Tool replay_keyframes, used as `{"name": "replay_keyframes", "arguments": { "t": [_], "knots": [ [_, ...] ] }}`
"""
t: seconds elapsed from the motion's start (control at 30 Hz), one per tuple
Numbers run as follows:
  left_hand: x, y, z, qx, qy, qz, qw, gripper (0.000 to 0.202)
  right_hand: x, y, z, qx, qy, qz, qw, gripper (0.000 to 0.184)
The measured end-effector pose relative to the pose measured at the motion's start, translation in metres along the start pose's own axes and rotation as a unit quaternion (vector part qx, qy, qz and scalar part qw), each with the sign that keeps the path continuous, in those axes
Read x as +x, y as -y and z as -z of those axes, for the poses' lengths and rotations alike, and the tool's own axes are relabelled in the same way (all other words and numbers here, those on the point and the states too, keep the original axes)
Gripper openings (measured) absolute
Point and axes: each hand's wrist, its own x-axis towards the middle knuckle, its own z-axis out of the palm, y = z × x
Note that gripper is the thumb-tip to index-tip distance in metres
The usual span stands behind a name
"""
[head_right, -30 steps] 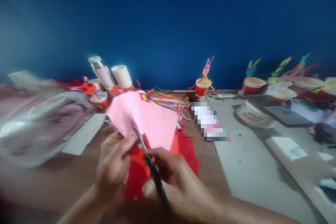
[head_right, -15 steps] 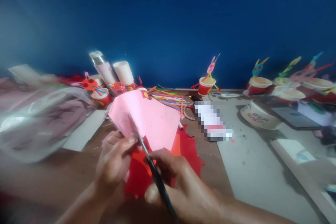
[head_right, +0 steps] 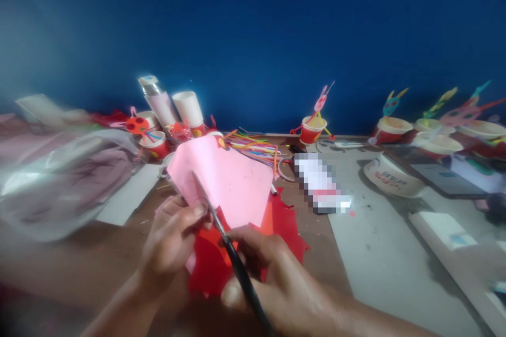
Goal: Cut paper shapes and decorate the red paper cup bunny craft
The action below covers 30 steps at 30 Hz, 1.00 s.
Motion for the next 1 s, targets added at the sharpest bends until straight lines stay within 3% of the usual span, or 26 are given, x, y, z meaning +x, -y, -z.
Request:
{"name": "replay_keyframes", "arguments": {
  "t": [0.2,0.6,0.8,1.0],
  "knots": [
    [0.000,-0.001,0.002,-0.007,0.016,0.001,1.000,0.012,0.002,0.005,0.000,-0.002,0.006,-0.010,1.000,0.022],
    [0.000,-0.005,0.002,0.019,0.009,0.008,1.000,0.011,0.001,0.019,-0.001,-0.021,0.014,-0.043,0.999,0.019],
    [-0.002,-0.016,0.001,0.040,0.012,0.022,0.999,0.012,-0.002,0.044,-0.001,-0.126,0.011,-0.019,0.992,0.020],
    [0.003,-0.032,-0.002,0.072,0.054,0.022,0.996,0.007,-0.006,0.058,0.007,-0.200,0.003,-0.016,0.980,0.022]
  ]
}}
